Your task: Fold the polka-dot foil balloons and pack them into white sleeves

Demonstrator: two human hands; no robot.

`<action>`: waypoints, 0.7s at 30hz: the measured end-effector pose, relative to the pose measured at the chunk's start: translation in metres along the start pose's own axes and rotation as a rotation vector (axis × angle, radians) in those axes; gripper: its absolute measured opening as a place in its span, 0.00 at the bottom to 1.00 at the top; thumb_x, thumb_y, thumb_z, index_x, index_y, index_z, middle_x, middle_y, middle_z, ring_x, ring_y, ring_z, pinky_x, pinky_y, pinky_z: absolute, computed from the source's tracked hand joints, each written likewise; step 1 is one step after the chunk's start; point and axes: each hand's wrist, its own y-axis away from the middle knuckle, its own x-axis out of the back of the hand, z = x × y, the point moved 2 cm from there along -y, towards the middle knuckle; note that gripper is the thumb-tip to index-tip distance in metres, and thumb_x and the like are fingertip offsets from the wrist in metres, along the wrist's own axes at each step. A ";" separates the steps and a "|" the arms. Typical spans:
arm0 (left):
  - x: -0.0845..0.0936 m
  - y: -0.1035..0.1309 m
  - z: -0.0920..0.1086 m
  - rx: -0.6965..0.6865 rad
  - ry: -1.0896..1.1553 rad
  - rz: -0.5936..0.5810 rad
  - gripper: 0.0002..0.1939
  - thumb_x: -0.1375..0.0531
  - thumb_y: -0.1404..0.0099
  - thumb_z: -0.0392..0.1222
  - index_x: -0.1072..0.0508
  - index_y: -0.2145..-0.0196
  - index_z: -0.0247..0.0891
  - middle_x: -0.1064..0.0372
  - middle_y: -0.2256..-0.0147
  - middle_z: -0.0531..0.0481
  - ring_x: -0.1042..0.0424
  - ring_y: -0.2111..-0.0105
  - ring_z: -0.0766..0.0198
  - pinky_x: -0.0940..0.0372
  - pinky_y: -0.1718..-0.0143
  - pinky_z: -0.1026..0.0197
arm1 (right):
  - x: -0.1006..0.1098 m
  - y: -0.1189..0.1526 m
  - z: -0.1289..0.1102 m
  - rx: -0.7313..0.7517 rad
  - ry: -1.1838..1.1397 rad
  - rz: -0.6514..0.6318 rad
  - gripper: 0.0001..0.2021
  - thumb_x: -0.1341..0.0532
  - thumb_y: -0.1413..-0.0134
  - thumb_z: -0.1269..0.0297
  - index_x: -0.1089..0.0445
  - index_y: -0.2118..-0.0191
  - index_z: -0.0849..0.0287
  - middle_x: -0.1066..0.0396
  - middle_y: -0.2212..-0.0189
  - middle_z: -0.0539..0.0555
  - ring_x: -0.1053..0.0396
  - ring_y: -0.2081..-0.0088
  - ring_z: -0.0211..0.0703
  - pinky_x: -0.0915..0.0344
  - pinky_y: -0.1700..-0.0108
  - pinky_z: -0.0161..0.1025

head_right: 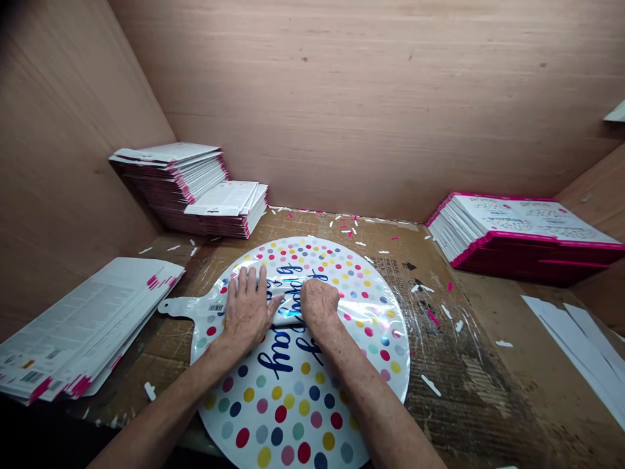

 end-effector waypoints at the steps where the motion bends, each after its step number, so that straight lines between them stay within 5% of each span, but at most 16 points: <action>1: -0.006 0.002 0.001 -0.021 0.004 -0.008 0.34 0.48 0.31 0.53 0.44 0.35 0.27 0.46 0.37 0.27 0.48 0.35 0.38 0.51 0.38 0.37 | 0.003 -0.002 -0.002 0.019 0.012 0.020 0.15 0.49 0.34 0.68 0.27 0.55 0.68 0.26 0.60 0.70 0.26 0.57 0.57 0.34 0.59 0.45; 5: -0.024 0.005 -0.004 -0.033 0.027 -0.052 0.35 0.49 0.31 0.55 0.45 0.35 0.27 0.50 0.35 0.28 0.53 0.34 0.39 0.56 0.36 0.36 | 0.024 -0.016 -0.012 0.233 0.016 0.057 0.13 0.41 0.39 0.63 0.29 0.52 0.63 0.31 0.50 0.67 0.33 0.48 0.55 0.38 0.51 0.44; 8: -0.023 0.003 -0.016 -0.068 0.157 -0.081 0.34 0.51 0.30 0.56 0.46 0.35 0.29 0.50 0.34 0.30 0.54 0.33 0.43 0.56 0.35 0.37 | 0.032 -0.017 -0.012 0.355 -0.023 -0.001 0.09 0.36 0.44 0.62 0.27 0.59 0.60 0.29 0.54 0.61 0.31 0.54 0.50 0.39 0.56 0.38; 15: 0.008 0.014 -0.023 0.168 0.903 -0.075 0.20 0.41 0.37 0.43 0.31 0.47 0.38 0.28 0.48 0.42 0.29 0.48 0.55 0.34 0.46 0.52 | 0.015 0.036 0.007 0.438 -0.319 -0.097 0.12 0.38 0.41 0.61 0.32 0.54 0.58 0.27 0.64 0.51 0.31 0.63 0.40 0.42 0.64 0.33; 18: 0.021 0.029 -0.014 0.118 1.014 -0.057 0.17 0.38 0.40 0.43 0.27 0.53 0.38 0.25 0.54 0.46 0.26 0.53 0.58 0.32 0.50 0.56 | 0.011 0.050 -0.002 0.503 -0.470 -0.186 0.11 0.39 0.42 0.59 0.31 0.57 0.59 0.27 0.65 0.52 0.32 0.64 0.41 0.42 0.65 0.34; 21: 0.030 0.044 -0.034 0.122 0.956 -0.040 0.19 0.38 0.39 0.48 0.27 0.52 0.38 0.24 0.60 0.48 0.24 0.61 0.59 0.30 0.57 0.58 | 0.007 0.060 -0.010 0.609 -0.527 -0.208 0.12 0.46 0.37 0.60 0.32 0.69 0.58 0.30 0.72 0.49 0.34 0.68 0.39 0.43 0.66 0.34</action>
